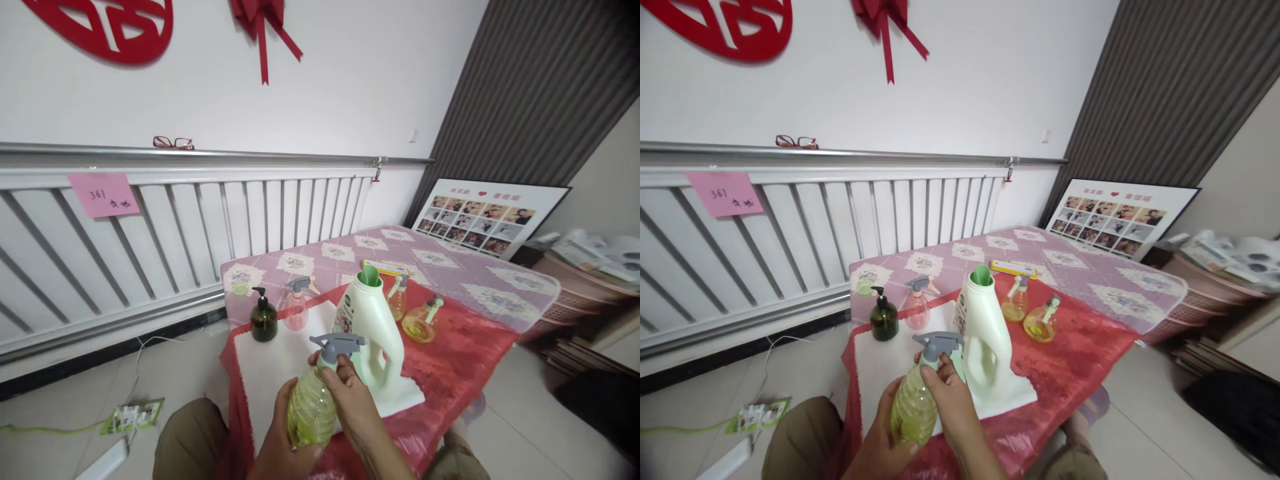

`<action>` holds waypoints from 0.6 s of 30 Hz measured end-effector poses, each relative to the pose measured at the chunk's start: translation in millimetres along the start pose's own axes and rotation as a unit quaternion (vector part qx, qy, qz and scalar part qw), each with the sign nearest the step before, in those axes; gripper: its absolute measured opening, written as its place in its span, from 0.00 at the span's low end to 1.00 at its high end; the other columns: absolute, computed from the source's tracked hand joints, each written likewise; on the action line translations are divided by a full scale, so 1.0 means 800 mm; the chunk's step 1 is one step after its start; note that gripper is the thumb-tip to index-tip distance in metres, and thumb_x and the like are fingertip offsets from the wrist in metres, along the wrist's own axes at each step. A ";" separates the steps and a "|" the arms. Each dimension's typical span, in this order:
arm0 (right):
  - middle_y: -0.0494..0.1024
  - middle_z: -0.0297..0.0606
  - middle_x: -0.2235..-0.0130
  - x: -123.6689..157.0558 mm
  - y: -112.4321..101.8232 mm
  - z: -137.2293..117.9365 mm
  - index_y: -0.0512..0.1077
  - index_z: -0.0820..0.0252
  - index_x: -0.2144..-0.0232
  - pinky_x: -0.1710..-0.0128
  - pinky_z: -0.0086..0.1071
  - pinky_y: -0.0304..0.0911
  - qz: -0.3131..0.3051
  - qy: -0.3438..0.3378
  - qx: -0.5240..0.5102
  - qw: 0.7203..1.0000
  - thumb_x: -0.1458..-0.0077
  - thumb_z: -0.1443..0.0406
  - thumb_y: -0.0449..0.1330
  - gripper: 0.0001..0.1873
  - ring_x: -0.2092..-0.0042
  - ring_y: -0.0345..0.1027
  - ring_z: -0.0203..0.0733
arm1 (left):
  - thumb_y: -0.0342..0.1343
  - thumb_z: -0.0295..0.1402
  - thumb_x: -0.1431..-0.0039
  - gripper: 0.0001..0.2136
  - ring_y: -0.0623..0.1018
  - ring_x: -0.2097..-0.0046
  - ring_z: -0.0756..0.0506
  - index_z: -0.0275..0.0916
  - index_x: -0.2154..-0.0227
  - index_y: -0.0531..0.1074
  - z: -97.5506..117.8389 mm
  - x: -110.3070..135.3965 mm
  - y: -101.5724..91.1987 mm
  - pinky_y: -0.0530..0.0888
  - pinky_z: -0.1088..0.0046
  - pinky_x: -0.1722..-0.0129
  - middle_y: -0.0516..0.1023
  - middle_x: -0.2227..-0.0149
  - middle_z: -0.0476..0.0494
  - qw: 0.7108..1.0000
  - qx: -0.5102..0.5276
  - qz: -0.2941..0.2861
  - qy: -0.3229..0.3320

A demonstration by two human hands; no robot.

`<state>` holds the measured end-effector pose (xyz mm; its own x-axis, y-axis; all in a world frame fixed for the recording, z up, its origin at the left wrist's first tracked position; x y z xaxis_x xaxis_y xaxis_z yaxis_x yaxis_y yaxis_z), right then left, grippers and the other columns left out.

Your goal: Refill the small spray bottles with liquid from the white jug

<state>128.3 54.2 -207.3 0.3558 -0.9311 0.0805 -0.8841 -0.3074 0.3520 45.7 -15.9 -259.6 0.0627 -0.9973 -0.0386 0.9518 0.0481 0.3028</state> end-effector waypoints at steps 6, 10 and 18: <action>0.81 0.38 0.57 0.004 0.004 0.010 0.76 0.54 0.61 0.50 0.41 0.63 -0.017 0.031 0.009 0.999 0.60 0.47 0.67 0.26 0.55 0.73 0.48 | 0.66 0.36 0.58 0.37 0.73 0.50 0.39 0.45 0.45 0.56 -0.014 -0.002 -0.002 0.69 0.66 0.51 0.70 0.48 0.38 1.000 0.015 -0.008 -0.008; 0.80 0.38 0.56 0.006 0.013 -0.012 0.78 0.54 0.63 0.47 0.41 0.60 -0.048 0.004 0.059 0.997 0.58 0.48 0.68 0.23 0.52 0.70 0.49 | 0.67 0.46 0.60 0.39 0.73 0.53 0.39 0.44 0.45 0.59 -0.007 -0.002 0.000 0.67 0.65 0.52 0.72 0.52 0.40 0.997 0.037 -0.065 0.006; 0.80 0.36 0.58 -0.015 0.026 -0.066 0.75 0.51 0.60 0.43 0.45 0.56 -0.074 -0.058 -0.087 0.992 0.57 0.49 0.68 0.23 0.54 0.72 0.45 | 0.65 0.57 0.64 0.46 0.73 0.53 0.37 0.43 0.42 0.59 -0.003 0.011 0.007 0.67 0.62 0.52 0.72 0.52 0.38 0.988 0.043 -0.144 -0.025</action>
<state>121.3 69.4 -151.3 0.4317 -0.8977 -0.0887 -0.7558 -0.4136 0.5077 52.7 -24.2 -260.5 -0.2237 -0.9707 -0.0876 0.8987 -0.2402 0.3668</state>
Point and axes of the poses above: each hand's wrist, its own x-axis away from the middle knuckle, its own y-axis out of the palm, z = x × y, the point moved 10 cm from there along -x, towards the middle knuckle
